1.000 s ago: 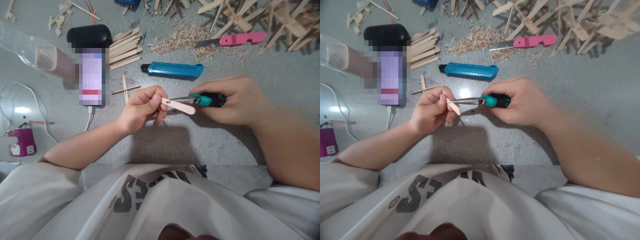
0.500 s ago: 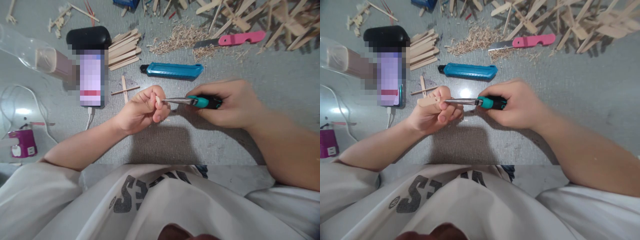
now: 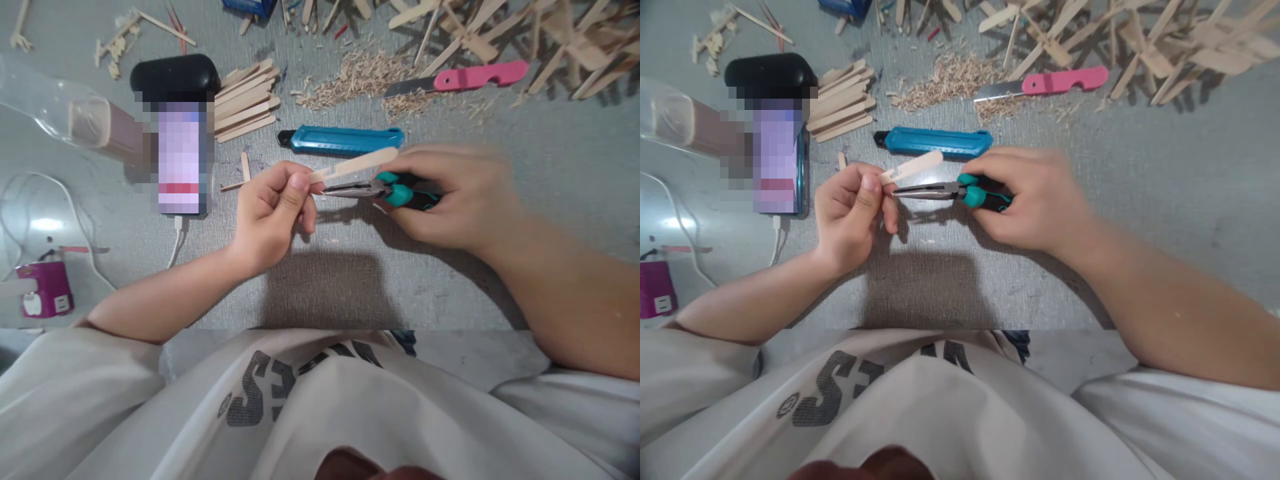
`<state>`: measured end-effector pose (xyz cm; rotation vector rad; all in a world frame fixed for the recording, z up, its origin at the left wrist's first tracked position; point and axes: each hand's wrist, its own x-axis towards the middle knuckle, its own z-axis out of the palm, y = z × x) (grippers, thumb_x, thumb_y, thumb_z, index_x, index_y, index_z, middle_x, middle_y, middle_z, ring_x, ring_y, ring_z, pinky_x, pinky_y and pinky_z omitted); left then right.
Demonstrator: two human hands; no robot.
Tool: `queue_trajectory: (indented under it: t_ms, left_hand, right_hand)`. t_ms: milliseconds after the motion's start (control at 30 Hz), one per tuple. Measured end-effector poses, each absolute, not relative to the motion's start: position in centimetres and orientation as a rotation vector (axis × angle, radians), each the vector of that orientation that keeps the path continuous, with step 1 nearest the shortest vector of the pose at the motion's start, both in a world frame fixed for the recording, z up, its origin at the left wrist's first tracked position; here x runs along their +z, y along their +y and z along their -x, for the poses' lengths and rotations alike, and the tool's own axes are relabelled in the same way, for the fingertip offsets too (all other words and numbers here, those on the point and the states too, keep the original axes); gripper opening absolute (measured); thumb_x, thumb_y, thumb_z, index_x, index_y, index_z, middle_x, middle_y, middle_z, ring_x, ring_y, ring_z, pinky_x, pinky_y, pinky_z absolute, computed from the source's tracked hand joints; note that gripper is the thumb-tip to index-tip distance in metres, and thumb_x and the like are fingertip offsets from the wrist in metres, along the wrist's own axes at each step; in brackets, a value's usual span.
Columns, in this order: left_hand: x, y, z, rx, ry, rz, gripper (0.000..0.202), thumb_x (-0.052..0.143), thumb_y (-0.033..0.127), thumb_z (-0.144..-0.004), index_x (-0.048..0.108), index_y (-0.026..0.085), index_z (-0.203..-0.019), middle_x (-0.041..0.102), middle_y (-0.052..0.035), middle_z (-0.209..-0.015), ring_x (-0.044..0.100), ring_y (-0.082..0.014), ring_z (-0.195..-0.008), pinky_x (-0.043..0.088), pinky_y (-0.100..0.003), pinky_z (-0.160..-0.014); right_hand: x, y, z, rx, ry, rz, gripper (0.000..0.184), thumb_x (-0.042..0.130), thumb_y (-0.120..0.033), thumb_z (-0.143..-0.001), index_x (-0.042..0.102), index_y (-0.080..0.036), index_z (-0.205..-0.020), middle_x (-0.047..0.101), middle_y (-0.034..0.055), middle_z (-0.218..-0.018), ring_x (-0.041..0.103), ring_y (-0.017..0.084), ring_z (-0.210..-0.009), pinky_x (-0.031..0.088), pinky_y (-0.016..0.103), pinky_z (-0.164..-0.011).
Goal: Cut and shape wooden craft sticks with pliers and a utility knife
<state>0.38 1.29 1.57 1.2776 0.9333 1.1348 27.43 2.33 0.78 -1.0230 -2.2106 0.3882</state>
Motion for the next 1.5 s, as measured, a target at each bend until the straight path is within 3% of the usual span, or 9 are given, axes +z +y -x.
queue_trajectory:
  t_ms: [233,467,700,1000,1133,1333,1500]
  left_hand:
    - [1.6,0.5,-0.7,1.267,1.071,-1.397,0.050,0.067,0.072,-0.113,0.078,0.025,-0.101,0.073,0.0034,-0.066,0.069,-0.0120,-0.057,0.057,-0.027,-0.056]
    - [1.3,-0.1,-0.4,1.176,1.185,-1.424,0.037,0.071,0.057,-0.114,0.084,0.023,-0.121,0.088,-0.0042,-0.091,0.071,-0.0148,-0.061,0.062,-0.031,-0.061]
    - [0.8,-0.2,-0.1,1.130,1.209,-1.441,0.040,0.068,0.059,-0.115,0.085,0.026,-0.130,0.092,-0.0061,-0.108,0.077,-0.0172,-0.071,0.067,-0.032,-0.069]
    - [1.4,-0.2,-0.1,1.089,1.237,-1.529,0.031,0.067,0.049,-0.117,0.087,0.026,-0.122,0.092,-0.0047,-0.105,0.077,-0.0156,-0.067,0.068,-0.030,-0.070]
    - [1.5,0.1,-0.2,1.073,1.212,-1.480,0.035,0.067,0.049,-0.117,0.087,0.022,-0.109,0.090,-0.0063,-0.094,0.074,-0.0139,-0.062,0.063,-0.027,-0.061]
    - [1.9,-0.1,-0.4,1.073,1.211,-1.397,0.031,0.070,0.047,-0.116,0.084,0.020,-0.107,0.088,-0.0049,-0.087,0.074,-0.0130,-0.061,0.065,-0.026,-0.060]
    - [2.1,0.6,-0.5,1.093,1.263,-1.214,0.032,0.072,0.043,-0.116,0.078,0.019,-0.095,0.083,-0.0033,-0.075,0.070,-0.0110,-0.054,0.057,-0.023,-0.051]
  right_hand:
    - [1.3,1.6,-27.0,0.217,-2.182,1.171,0.020,0.069,-0.026,-0.091,0.075,-0.024,-0.110,0.082,0.0064,-0.100,0.078,0.025,-0.086,0.057,0.036,-0.072]
    - [2.4,0.7,-26.7,0.097,-2.259,1.350,0.031,0.066,-0.026,-0.091,0.076,-0.023,-0.120,0.085,0.0100,-0.113,0.082,0.031,-0.097,0.060,0.041,-0.076]
    - [3.0,0.2,-26.4,0.046,-2.275,1.374,0.031,0.065,-0.024,-0.090,0.076,-0.021,-0.118,0.085,0.0091,-0.109,0.081,0.028,-0.092,0.054,0.038,-0.071]
    - [2.3,0.4,-26.8,-0.112,-2.321,1.391,0.024,0.063,-0.031,-0.085,0.066,-0.025,-0.108,0.072,0.0035,-0.086,0.069,0.023,-0.074,0.037,0.033,-0.058]
    - [2.4,0.4,-26.9,-0.133,-2.318,1.388,0.025,0.063,-0.032,-0.084,0.067,-0.024,-0.108,0.073,0.0033,-0.088,0.069,0.022,-0.074,0.035,0.032,-0.057]
    - [2.2,0.6,-27.5,-0.284,-2.314,1.433,0.031,0.063,-0.036,-0.082,0.069,-0.024,-0.110,0.075,0.0037,-0.092,0.071,0.022,-0.076,0.029,0.033,-0.057]
    - [2.2,2.4,-29.9,-0.414,-2.127,1.519,0.026,0.064,-0.037,-0.086,0.070,-0.024,-0.108,0.075,0.0047,-0.094,0.077,0.026,-0.088,0.045,0.038,-0.065]
